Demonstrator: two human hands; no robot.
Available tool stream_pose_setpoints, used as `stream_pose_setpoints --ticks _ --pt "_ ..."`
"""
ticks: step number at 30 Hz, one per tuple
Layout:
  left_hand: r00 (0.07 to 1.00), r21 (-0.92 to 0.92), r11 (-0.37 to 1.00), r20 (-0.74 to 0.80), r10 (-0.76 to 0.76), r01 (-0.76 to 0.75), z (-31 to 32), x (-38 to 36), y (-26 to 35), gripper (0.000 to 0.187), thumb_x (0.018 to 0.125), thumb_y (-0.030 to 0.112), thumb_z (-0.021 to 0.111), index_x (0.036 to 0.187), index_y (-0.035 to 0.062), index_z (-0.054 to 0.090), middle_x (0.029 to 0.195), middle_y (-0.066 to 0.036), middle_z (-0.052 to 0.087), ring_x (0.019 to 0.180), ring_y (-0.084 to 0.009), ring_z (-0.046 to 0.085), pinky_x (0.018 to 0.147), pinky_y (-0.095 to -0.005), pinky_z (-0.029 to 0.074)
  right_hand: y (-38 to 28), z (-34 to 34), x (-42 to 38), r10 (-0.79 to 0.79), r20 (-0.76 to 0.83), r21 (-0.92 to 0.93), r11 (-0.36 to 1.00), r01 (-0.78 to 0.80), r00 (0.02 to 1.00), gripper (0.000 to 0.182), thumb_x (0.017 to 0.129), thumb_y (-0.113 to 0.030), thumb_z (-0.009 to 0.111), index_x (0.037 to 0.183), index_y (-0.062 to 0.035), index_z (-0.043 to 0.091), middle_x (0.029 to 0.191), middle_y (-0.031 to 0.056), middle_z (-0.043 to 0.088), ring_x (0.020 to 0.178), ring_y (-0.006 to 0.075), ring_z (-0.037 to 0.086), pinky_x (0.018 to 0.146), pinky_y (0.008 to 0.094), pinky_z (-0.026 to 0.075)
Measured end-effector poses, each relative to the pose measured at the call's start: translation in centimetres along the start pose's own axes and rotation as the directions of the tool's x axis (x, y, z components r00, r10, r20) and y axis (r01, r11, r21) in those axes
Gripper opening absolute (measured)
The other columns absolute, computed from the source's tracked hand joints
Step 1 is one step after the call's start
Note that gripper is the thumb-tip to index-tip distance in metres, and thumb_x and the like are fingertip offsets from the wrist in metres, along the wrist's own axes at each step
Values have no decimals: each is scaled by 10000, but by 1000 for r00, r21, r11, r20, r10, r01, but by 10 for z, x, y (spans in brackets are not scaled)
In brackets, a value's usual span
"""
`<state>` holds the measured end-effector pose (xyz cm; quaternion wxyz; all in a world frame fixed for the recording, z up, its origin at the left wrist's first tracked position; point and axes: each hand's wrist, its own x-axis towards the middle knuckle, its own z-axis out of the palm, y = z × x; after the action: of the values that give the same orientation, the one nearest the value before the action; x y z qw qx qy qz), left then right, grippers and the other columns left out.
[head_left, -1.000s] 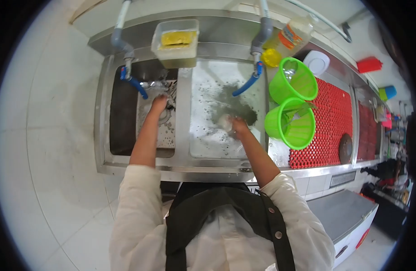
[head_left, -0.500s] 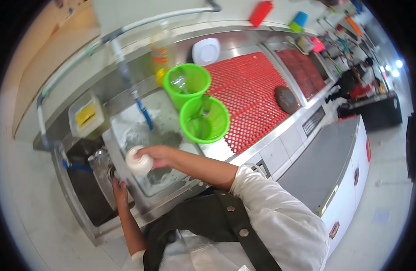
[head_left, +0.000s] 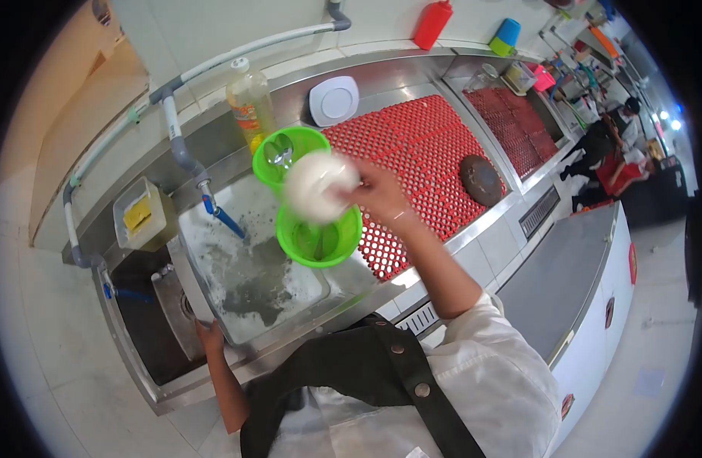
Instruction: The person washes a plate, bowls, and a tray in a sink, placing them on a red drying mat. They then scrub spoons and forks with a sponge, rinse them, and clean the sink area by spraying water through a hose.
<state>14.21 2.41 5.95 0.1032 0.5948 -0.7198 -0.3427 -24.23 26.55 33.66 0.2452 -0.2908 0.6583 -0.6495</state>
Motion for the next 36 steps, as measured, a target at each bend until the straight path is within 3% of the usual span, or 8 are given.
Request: stream_pose_setpoints --ticks 5,8,9,15,20,24,27,36 --pt "998 -74 995 18 68 -66 6 1 -11 701 706 208 617 1242 -74 264 1239 -265 343 1166 -350 340 973 -371 269 165 -132 42 487 -423 -311 714 -628 764 494 657 -455 652 882 -16 619 737 111 606 624 162 559 541 290 433" --pt "999 14 1000 21 -28 27 5 -7 5 730 697 194 615 1257 -70 227 1252 -261 323 1173 -348 321 985 -369 251 218 -144 30 292 -507 -643 497 -582 811 675 611 -577 617 972 -7 589 911 231 582 855 304 566 714 394 450" --pt "1000 66 998 11 -8 7 11 0 -10 739 695 204 619 1258 -66 224 1252 -261 321 1172 -354 318 981 -371 258 294 -178 31 -261 -495 -869 147 -472 829 735 607 -574 627 1057 -1 532 1026 254 515 979 337 493 724 434 433" --pt "992 230 973 125 -21 -8 -13 -34 51 1021 662 268 669 1288 -33 -80 1309 -262 132 1199 -414 154 983 -460 185 46 34 -21 -521 -187 -484 787 383 833 194 705 -36 593 876 10 513 853 100 512 705 163 504 644 253 419" --pt "922 225 970 347 -171 95 -25 -24 48 1150 628 279 703 1259 15 -221 1304 -266 30 1205 -418 89 972 -514 139 135 201 -30 12 496 -406 887 220 868 255 648 -69 642 875 -31 533 880 119 528 756 226 537 668 312 446" --pt "928 167 985 359 -100 42 -20 -21 33 1175 620 278 712 1240 -7 -245 1293 -282 19 1195 -427 87 973 -517 121 266 266 -15 270 431 -830 492 261 861 316 637 -107 633 928 -36 534 1021 132 508 897 280 538 734 366 446" --pt "926 226 974 366 -96 11 -18 -16 30 1189 613 274 718 1226 -36 -253 1283 -302 7 1186 -434 89 979 -506 101 392 275 6 513 710 -669 279 689 482 319 697 -123 557 1010 -67 533 1045 125 526 950 299 529 751 394 445" --pt "859 182 982 509 -57 -43 -23 -15 27 1185 637 323 692 1170 -125 -268 1258 -351 -19 1171 -458 70 984 -489 51 286 301 3 708 374 -898 114 426 599 298 703 -171 518 966 -40 568 1036 131 550 887 271 559 740 405 440"
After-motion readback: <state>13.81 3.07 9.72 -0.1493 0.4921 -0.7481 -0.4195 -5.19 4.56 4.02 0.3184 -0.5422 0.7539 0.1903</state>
